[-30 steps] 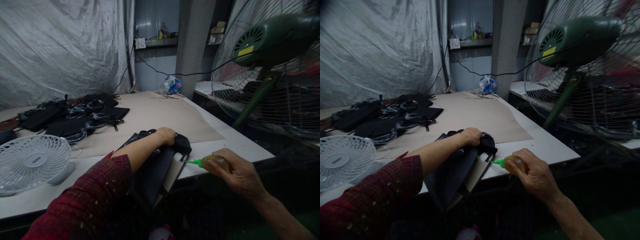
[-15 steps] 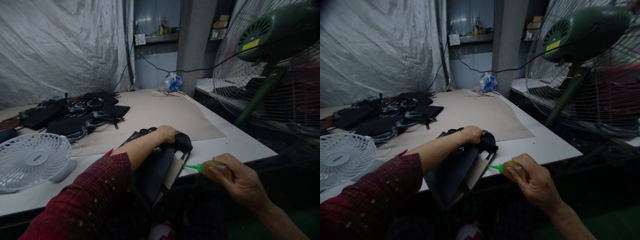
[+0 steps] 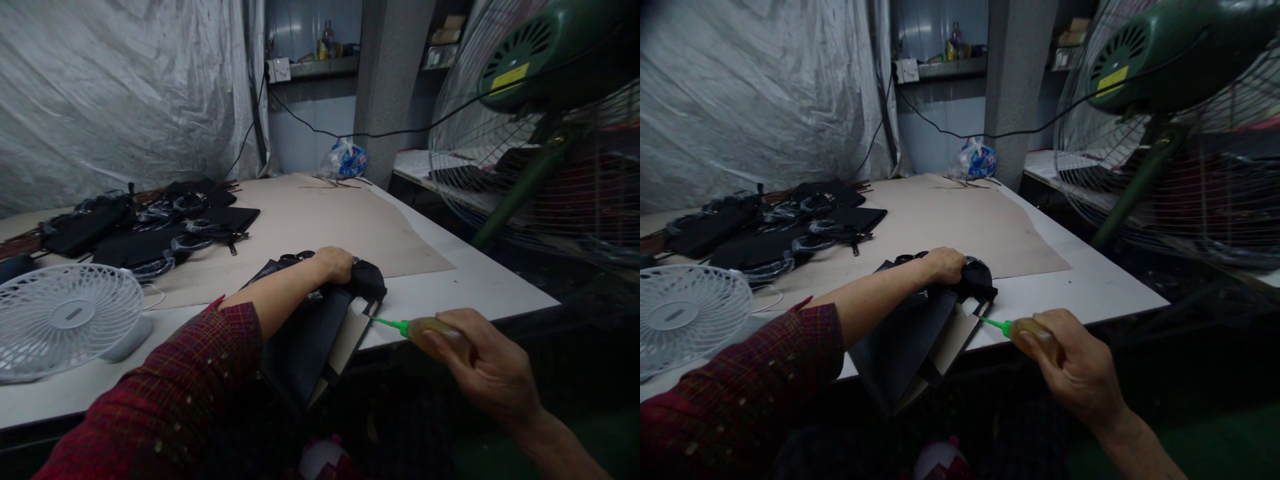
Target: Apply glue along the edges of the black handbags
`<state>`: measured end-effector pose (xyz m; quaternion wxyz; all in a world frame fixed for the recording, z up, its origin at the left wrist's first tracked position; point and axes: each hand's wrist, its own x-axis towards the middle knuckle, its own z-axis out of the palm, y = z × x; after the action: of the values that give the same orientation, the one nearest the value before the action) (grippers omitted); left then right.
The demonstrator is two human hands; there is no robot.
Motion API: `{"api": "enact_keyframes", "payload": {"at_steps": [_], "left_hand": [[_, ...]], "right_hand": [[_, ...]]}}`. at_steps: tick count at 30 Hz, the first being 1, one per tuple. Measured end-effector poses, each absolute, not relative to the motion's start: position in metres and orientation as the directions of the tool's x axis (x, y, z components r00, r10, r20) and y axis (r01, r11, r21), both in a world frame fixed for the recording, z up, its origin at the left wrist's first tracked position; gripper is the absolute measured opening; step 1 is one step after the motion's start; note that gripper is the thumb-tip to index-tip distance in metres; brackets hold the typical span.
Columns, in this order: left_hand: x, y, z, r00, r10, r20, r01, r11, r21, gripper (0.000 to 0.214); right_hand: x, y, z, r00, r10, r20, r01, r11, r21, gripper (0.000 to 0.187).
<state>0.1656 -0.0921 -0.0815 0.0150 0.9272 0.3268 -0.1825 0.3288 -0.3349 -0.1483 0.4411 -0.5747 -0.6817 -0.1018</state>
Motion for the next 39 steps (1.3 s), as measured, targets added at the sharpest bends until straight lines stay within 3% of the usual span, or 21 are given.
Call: {"api": "enact_keyframes", "payload": {"at_steps": [4, 9, 13, 17, 21, 25, 30, 35, 39], "left_hand": [[0.165, -0.092, -0.081, 0.717, 0.603, -0.35, 0.615, -0.783, -0.091, 0.043], [0.165, -0.092, -0.082, 0.716, 0.603, -0.352, 0.618, -0.782, -0.082, 0.043], [0.166, -0.09, -0.084, 0.714, 0.607, -0.351, 0.621, -0.779, -0.083, 0.043], [0.166, -0.09, -0.085, 0.72, 0.6, -0.35, 0.615, -0.784, -0.08, 0.042], [0.165, -0.092, -0.083, 0.726, 0.594, -0.347, 0.607, -0.79, -0.084, 0.042], [0.165, -0.093, -0.082, 0.732, 0.588, -0.346, 0.598, -0.797, -0.089, 0.042], [0.165, -0.094, -0.082, 0.731, 0.59, -0.344, 0.6, -0.795, -0.09, 0.041], [0.165, -0.094, -0.082, 0.729, 0.594, -0.339, 0.604, -0.792, -0.09, 0.039], [0.165, -0.092, -0.085, 0.738, 0.585, -0.335, 0.594, -0.799, -0.087, 0.041]], "right_hand": [[0.317, -0.344, -0.149, -0.063, 0.757, 0.651, 0.81, 0.42, -0.41, 0.015], [0.312, -0.349, -0.154, -0.02, 0.687, 0.726, 0.859, 0.383, -0.34, 0.024], [0.311, -0.349, -0.153, -0.074, 0.732, 0.677, 0.821, 0.43, -0.375, 0.021], [0.31, -0.349, -0.153, 0.003, 0.684, 0.73, 0.854, 0.378, -0.357, 0.021], [0.306, -0.351, -0.154, -0.081, 0.727, 0.681, 0.798, 0.457, -0.393, 0.02], [0.302, -0.353, -0.156, -0.029, 0.658, 0.753, 0.836, 0.429, -0.342, 0.021], [0.297, -0.357, -0.153, -0.136, 0.694, 0.707, 0.794, 0.503, -0.341, 0.018], [0.294, -0.362, -0.151, -0.048, 0.672, 0.739, 0.832, 0.436, -0.343, 0.019], [0.292, -0.365, -0.153, -0.105, 0.699, 0.707, 0.797, 0.485, -0.361, 0.019]]}}
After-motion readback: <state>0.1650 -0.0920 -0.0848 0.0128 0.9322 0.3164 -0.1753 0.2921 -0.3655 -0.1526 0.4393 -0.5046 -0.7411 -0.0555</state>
